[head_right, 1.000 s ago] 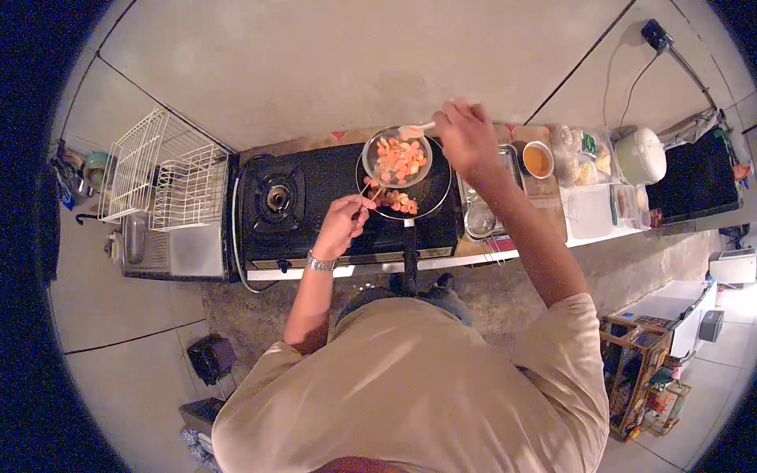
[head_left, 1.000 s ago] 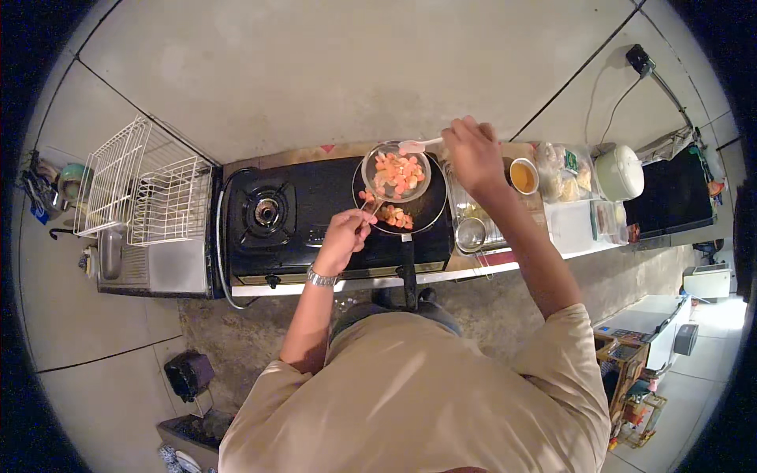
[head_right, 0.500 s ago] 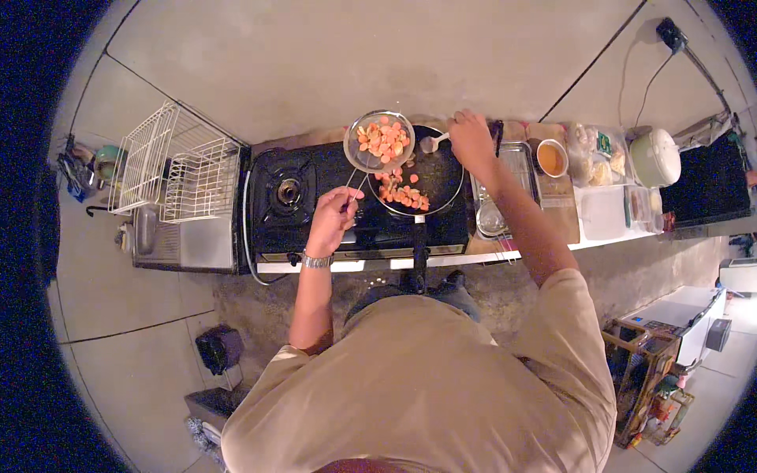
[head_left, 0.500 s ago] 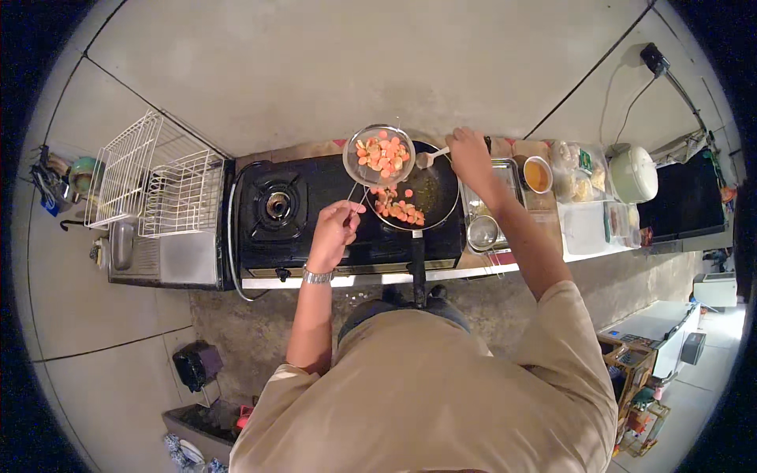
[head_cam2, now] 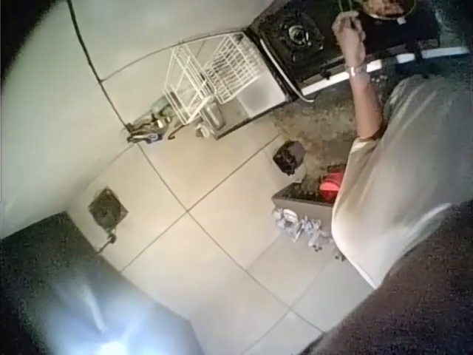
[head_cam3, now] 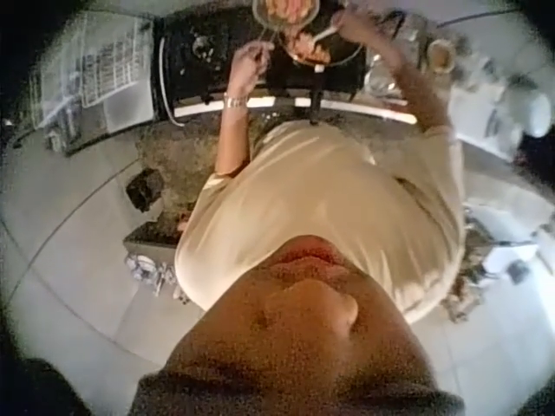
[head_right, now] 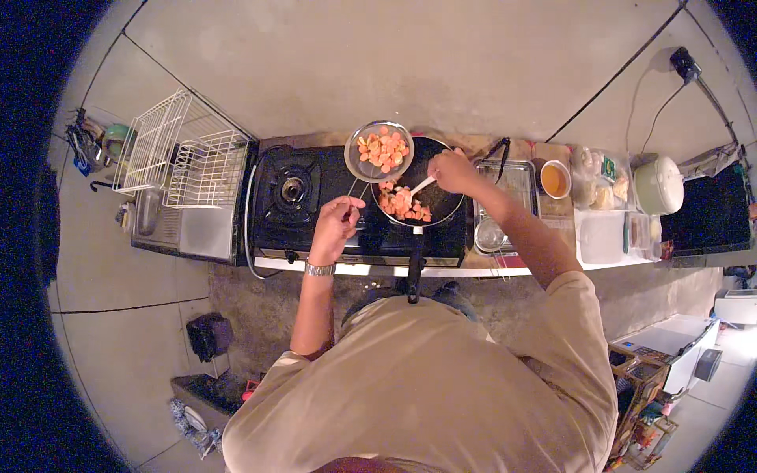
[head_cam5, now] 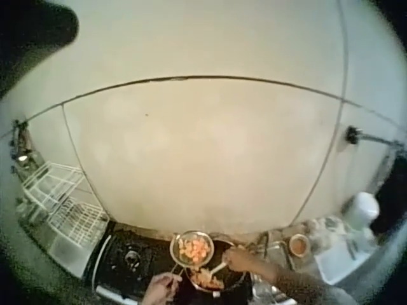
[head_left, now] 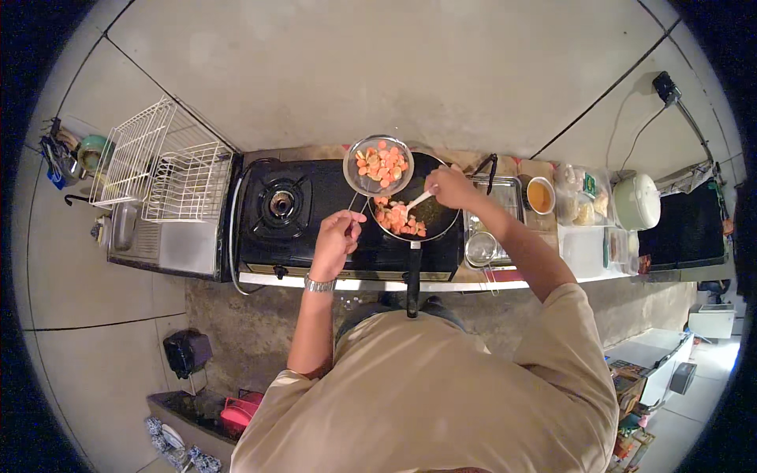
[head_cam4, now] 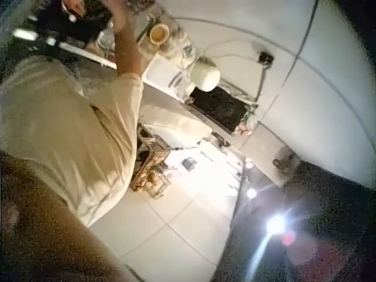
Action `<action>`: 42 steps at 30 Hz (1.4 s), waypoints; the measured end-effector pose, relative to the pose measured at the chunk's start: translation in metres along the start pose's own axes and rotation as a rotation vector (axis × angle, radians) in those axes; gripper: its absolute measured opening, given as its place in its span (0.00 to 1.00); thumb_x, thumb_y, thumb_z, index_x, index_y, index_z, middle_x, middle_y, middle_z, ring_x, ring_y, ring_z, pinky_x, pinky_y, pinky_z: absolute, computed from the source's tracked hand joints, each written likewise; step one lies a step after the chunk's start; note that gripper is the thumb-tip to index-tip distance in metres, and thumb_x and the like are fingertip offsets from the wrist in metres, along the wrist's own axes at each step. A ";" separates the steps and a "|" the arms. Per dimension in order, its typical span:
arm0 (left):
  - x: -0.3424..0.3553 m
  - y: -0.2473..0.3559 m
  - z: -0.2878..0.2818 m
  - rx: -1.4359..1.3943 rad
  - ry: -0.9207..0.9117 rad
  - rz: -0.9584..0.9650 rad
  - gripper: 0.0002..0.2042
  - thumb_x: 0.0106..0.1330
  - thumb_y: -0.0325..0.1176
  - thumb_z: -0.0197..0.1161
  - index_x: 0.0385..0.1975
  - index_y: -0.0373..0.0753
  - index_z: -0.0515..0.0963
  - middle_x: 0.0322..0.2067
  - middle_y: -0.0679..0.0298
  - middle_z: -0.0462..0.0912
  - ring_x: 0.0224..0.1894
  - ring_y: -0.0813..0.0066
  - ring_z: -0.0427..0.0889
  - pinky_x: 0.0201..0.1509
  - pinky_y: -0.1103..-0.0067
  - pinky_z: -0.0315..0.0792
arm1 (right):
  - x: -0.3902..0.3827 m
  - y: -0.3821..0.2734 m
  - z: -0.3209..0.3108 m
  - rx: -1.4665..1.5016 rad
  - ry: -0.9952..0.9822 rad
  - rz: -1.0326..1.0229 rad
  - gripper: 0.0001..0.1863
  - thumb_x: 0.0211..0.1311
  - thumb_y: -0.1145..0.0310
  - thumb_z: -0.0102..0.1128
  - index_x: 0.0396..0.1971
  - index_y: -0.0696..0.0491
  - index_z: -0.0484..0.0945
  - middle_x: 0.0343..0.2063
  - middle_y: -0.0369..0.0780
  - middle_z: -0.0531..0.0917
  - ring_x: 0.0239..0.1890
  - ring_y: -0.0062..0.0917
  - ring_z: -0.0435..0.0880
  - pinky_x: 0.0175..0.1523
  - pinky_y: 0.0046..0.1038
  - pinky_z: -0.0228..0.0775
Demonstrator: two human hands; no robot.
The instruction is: Stir-frying food in a pan on a stove and adding ingredients from a bowl.
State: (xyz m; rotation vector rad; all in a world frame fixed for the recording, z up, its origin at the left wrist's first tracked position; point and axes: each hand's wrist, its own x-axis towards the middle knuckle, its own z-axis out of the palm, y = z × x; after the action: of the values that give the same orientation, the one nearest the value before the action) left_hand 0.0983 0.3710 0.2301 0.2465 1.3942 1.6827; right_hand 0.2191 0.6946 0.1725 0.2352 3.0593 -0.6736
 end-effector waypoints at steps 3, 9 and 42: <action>0.005 0.000 0.004 0.001 0.004 -0.007 0.15 0.80 0.35 0.45 0.41 0.31 0.78 0.19 0.73 0.67 0.16 0.88 0.56 0.17 0.85 0.50 | -0.003 -0.004 -0.007 0.022 -0.013 0.022 0.05 0.55 0.72 0.62 0.31 0.47 0.85 0.34 0.38 0.85 0.47 0.35 0.82 0.56 0.41 0.64; 0.015 0.005 0.010 0.024 -0.007 0.003 0.15 0.79 0.33 0.45 0.41 0.31 0.78 0.19 0.73 0.68 0.16 0.88 0.56 0.18 0.85 0.50 | -0.006 0.011 -0.014 0.139 -0.021 0.088 0.03 0.55 0.70 0.67 0.31 0.49 0.86 0.32 0.38 0.88 0.40 0.32 0.87 0.49 0.37 0.73; 0.024 -0.009 0.005 0.067 -0.144 -0.089 0.14 0.79 0.33 0.46 0.40 0.32 0.78 0.20 0.72 0.68 0.16 0.88 0.57 0.17 0.86 0.50 | -0.071 -0.055 -0.138 -0.516 0.725 0.171 0.04 0.57 0.67 0.63 0.30 0.50 0.81 0.33 0.37 0.80 0.43 0.34 0.80 0.48 0.40 0.66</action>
State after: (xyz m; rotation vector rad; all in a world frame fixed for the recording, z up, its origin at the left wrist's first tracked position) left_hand 0.0922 0.3918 0.2146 0.3323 1.3362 1.5167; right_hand 0.2856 0.6929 0.3229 0.8794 3.6435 0.3015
